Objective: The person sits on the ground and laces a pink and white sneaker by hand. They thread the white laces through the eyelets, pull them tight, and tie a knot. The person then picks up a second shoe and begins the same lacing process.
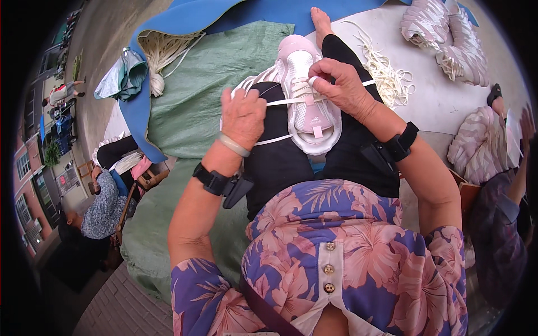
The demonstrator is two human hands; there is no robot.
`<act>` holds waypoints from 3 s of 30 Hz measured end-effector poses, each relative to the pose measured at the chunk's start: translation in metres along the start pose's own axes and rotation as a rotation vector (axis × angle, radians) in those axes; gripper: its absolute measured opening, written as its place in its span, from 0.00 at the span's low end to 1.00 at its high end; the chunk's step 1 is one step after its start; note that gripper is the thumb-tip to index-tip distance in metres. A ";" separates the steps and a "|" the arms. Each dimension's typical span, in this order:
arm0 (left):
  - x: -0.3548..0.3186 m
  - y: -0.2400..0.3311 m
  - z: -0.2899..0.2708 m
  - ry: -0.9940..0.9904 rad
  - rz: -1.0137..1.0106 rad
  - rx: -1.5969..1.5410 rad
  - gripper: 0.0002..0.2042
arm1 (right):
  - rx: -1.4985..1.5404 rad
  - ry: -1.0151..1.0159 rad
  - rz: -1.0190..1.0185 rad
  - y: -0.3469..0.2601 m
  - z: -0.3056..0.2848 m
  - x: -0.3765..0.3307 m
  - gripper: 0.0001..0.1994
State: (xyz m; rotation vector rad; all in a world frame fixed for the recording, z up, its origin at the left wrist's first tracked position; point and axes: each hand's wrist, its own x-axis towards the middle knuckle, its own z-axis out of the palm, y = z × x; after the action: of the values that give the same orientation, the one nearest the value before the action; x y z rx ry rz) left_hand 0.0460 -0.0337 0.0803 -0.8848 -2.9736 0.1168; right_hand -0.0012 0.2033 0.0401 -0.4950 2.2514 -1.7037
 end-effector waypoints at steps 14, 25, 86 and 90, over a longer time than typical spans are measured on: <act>-0.109 -0.074 -0.025 -0.183 -0.184 0.112 0.04 | -0.603 -0.035 -0.253 0.018 -0.019 -0.054 0.04; -0.144 -0.068 -0.032 -0.257 -0.339 -0.064 0.05 | -0.624 0.065 -0.208 0.014 -0.044 -0.064 0.03; 0.006 0.035 0.025 -0.032 -1.010 -1.944 0.06 | 0.902 0.192 0.645 0.010 0.000 -0.045 0.14; 0.005 0.036 0.028 -0.029 -1.023 -1.941 0.06 | 0.930 0.168 0.662 0.010 -0.002 -0.047 0.10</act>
State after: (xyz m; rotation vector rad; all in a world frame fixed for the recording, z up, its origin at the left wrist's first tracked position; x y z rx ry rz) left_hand 0.0594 -0.0025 0.0496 0.9243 -2.1344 -2.7052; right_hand 0.0395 0.2274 0.0316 0.5467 1.2072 -2.1269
